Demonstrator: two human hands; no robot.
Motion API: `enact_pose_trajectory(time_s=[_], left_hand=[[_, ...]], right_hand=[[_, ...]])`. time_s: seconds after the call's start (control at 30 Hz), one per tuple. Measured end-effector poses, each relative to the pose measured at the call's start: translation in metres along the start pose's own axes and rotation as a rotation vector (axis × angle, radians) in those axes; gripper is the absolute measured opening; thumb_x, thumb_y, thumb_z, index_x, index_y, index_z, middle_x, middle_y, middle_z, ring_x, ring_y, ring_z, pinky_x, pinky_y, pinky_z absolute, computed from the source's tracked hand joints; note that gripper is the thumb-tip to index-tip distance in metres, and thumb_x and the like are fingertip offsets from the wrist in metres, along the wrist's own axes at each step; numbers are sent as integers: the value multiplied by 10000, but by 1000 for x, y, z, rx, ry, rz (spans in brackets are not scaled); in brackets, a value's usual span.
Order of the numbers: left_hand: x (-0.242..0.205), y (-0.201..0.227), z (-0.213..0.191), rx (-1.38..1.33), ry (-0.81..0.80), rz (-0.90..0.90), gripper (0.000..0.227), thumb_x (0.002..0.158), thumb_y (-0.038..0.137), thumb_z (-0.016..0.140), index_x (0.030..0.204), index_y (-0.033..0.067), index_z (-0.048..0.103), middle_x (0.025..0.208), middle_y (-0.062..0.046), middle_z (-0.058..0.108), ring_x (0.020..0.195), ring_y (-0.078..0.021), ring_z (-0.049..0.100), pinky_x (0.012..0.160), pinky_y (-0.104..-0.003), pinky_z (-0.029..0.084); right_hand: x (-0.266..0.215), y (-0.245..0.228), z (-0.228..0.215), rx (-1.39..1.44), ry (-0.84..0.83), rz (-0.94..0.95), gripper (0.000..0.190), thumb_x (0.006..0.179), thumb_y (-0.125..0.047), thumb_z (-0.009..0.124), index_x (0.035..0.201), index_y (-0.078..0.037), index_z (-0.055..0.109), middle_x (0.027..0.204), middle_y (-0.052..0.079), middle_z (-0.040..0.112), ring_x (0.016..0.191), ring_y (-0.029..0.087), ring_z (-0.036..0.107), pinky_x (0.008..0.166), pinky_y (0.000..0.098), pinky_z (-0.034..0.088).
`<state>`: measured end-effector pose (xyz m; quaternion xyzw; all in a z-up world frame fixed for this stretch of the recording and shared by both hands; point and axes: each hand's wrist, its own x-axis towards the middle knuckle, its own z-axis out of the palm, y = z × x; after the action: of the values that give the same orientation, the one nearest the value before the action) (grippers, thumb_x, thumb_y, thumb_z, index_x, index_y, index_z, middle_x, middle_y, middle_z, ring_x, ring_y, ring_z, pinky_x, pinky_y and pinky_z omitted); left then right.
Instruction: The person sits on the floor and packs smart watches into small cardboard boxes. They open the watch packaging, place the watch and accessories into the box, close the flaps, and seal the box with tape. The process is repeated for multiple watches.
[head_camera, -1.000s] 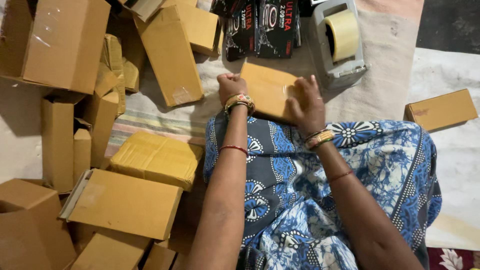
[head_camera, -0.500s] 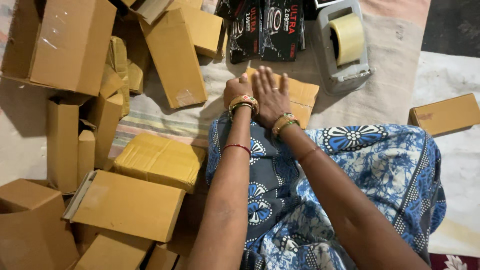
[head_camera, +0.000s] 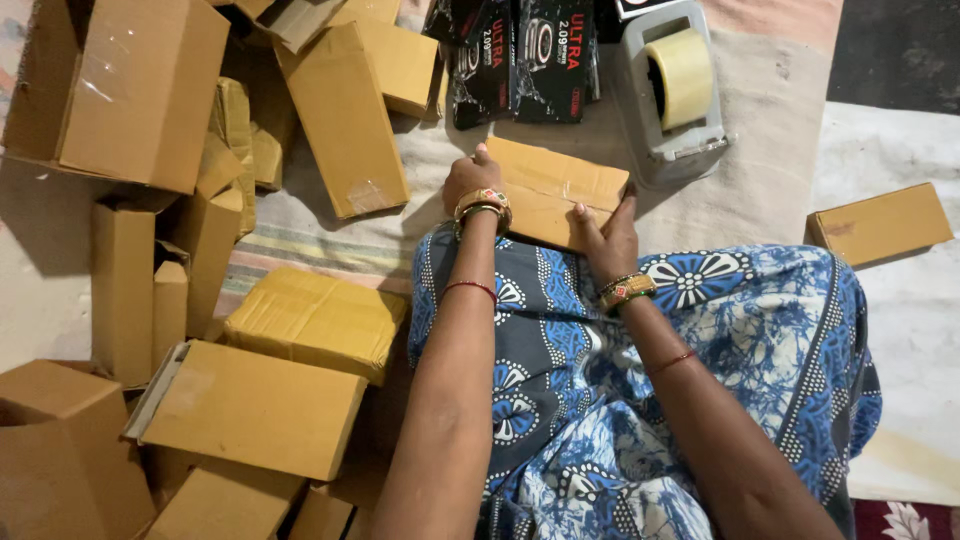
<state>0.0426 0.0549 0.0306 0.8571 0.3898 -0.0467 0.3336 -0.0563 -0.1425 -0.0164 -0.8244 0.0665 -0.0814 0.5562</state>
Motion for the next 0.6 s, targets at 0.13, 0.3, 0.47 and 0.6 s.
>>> enact_pose_trajectory(time_s=[0.13, 0.3, 0.47, 0.6], left_hand=[[9, 2, 6, -2, -3, 33, 560, 886, 656, 535, 1031, 190, 810, 1056, -140, 764, 1007, -363, 723, 857, -505, 566], [18, -6, 12, -34, 22, 26, 570, 876, 665, 570, 983, 156, 805, 1025, -154, 765, 985, -367, 729, 842, -500, 569], [28, -12, 14, -225, 62, 29, 622, 783, 720, 622, 788, 129, 814, 829, -151, 768, 804, -356, 734, 737, -483, 556], [39, -17, 21, -455, 122, 184, 636, 788, 715, 646, 718, 101, 794, 677, -124, 747, 629, -268, 688, 641, -434, 502]], right_hand=[[5, 14, 3, 160, -3, 84, 666, 984, -382, 692, 1442, 2, 399, 1266, 177, 686, 1117, 225, 694, 925, 355, 568], [6, 27, 1, 370, -41, 48, 572, 1005, -270, 727, 1418, 3, 440, 1303, 137, 659, 1163, 199, 652, 981, 347, 554], [2, 3, -8, 683, -11, 11, 776, 946, -141, 722, 1558, -152, 247, 1387, 93, 571, 1223, 199, 589, 1011, 342, 526], [1, -35, -27, 626, -84, -107, 818, 958, -85, 744, 1554, -177, 191, 1325, 146, 653, 1183, 207, 672, 979, 352, 595]])
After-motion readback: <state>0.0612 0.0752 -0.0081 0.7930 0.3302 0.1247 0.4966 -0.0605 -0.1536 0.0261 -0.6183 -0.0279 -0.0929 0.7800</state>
